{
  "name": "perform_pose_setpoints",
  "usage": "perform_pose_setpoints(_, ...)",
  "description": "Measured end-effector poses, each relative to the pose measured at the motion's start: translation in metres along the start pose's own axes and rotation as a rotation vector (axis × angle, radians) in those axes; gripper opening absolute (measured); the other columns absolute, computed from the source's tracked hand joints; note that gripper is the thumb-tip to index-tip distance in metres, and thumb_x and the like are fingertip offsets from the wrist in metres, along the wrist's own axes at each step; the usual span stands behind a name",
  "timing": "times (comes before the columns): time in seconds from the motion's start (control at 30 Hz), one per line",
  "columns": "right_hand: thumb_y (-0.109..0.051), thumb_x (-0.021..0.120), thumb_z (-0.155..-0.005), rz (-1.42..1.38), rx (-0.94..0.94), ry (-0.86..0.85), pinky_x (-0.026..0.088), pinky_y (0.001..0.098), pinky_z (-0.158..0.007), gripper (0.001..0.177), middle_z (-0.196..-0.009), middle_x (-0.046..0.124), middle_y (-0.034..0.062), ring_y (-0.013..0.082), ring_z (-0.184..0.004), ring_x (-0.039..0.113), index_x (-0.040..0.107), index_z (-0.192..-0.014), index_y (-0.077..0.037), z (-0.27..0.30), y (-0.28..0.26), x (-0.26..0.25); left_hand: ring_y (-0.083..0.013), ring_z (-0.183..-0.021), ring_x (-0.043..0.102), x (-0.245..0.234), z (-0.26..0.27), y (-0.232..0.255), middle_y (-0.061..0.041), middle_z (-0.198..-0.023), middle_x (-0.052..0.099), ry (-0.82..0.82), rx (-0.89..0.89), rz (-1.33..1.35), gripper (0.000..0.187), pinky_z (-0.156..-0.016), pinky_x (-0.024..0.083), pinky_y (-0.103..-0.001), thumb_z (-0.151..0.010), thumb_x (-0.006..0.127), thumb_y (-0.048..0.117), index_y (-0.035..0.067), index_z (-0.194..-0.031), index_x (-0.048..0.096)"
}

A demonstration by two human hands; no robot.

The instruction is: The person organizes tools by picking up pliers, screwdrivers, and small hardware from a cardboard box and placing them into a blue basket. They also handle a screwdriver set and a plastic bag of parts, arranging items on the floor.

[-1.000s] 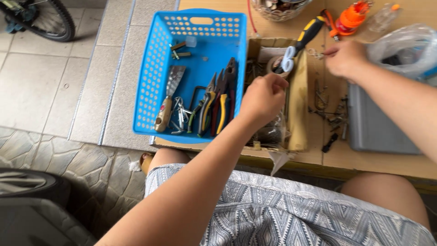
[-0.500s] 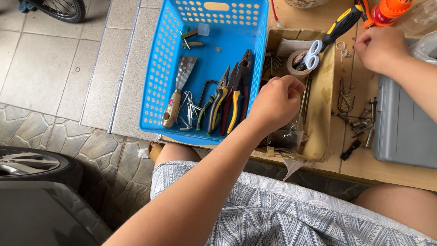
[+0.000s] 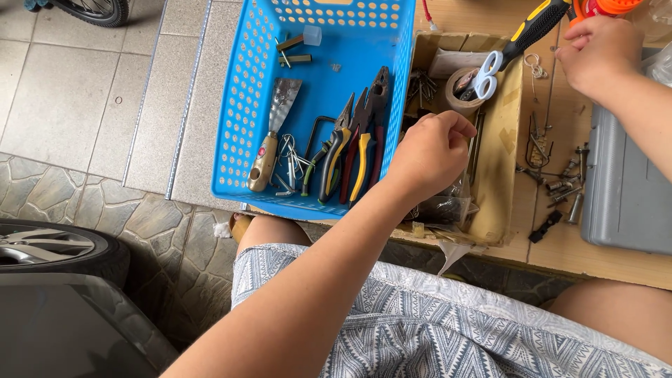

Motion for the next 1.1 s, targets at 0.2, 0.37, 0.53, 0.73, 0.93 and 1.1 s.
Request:
perform_pose_setpoints(0.2, -0.012, 0.075, -0.096, 0.071, 0.158, -0.092, 0.056, 0.0371, -0.074, 0.006, -0.09, 0.073, 0.0095, 0.0216, -0.079, 0.069, 0.08, -0.096, -0.008, 0.001, -0.014, 0.0, -0.0338, -0.097, 0.07, 0.0, -0.001, -0.001, -0.019, -0.103, 0.072, -0.008, 0.002, -0.01, 0.027, -0.09, 0.055, -0.043, -0.084, 0.054, 0.012, 0.005, -0.101, 0.074)
perform_pose_setpoints(0.37, -0.015, 0.072, -0.099, 0.078, 0.248, -0.151, 0.056, 0.0389, -0.074, 0.009, -0.089, 0.071, 0.0107, 0.0241, -0.078, 0.068, 0.076, -0.095, -0.007, -0.018, -0.04, -0.004, -0.0337, -0.097, 0.07, 0.003, -0.002, 0.0, -0.019, -0.103, 0.072, -0.012, 0.005, 0.0, 0.027, -0.091, 0.055, -0.042, -0.085, 0.053, 0.012, 0.005, -0.101, 0.074)
perform_pose_setpoints(0.53, -0.012, 0.066, -0.099, 0.303, 0.356, -0.194, 0.058, 0.0391, -0.078, 0.008, -0.096, 0.07, 0.0111, 0.0239, -0.085, 0.068, 0.072, -0.101, -0.006, -0.041, -0.073, 0.018, -0.0341, -0.097, 0.07, 0.005, -0.001, 0.001, -0.019, -0.103, 0.072, -0.007, 0.018, -0.006, 0.027, -0.091, 0.056, -0.043, -0.085, 0.054, 0.012, 0.006, -0.101, 0.074)
perform_pose_setpoints(0.73, -0.008, 0.06, -0.1, 0.228, 0.431, -0.192, 0.059, 0.0393, -0.083, 0.011, -0.105, 0.068, 0.0117, 0.0236, -0.093, 0.068, 0.067, -0.108, -0.005, -0.029, -0.081, 0.032, -0.035, -0.099, 0.069, -0.001, 0.001, 0.002, -0.02, -0.105, 0.072, -0.005, 0.033, -0.03, 0.027, -0.091, 0.055, -0.044, -0.086, 0.053, 0.013, 0.006, -0.101, 0.074)
perform_pose_setpoints(0.93, -0.004, 0.053, -0.101, -0.621, 0.733, -0.139, 0.061, 0.0395, -0.088, 0.017, -0.114, 0.067, 0.0122, 0.0233, -0.102, 0.068, 0.062, -0.115, -0.004, 0.006, -0.072, 0.003, -0.0359, -0.097, 0.069, -0.009, 0.004, 0.012, -0.02, -0.102, 0.072, 0.039, 0.059, -0.011, 0.026, -0.09, 0.055, -0.044, -0.086, 0.054, 0.012, 0.005, -0.1, 0.075)
perform_pose_setpoints(1.1, -0.002, 0.058, -0.106, -1.485, 0.959, -0.017, 0.063, 0.0299, -0.095, 0.012, -0.112, 0.063, 0.012, 0.0193, -0.1, 0.066, 0.062, -0.117, 0.0, 0.034, -0.095, -0.053, -0.0313, -0.082, 0.074, -0.014, 0.004, 0.013, -0.017, -0.086, 0.075, 0.014, -0.063, 0.085, 0.027, -0.079, 0.058, -0.039, -0.087, 0.053, 0.012, 0.006, -0.103, 0.074)
Point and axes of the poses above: each hand's wrist, its own z-axis away from the middle knuckle, its own x-axis out of the palm, y = z × x, the point moved 3 cm from there along -z, towards the middle knuckle
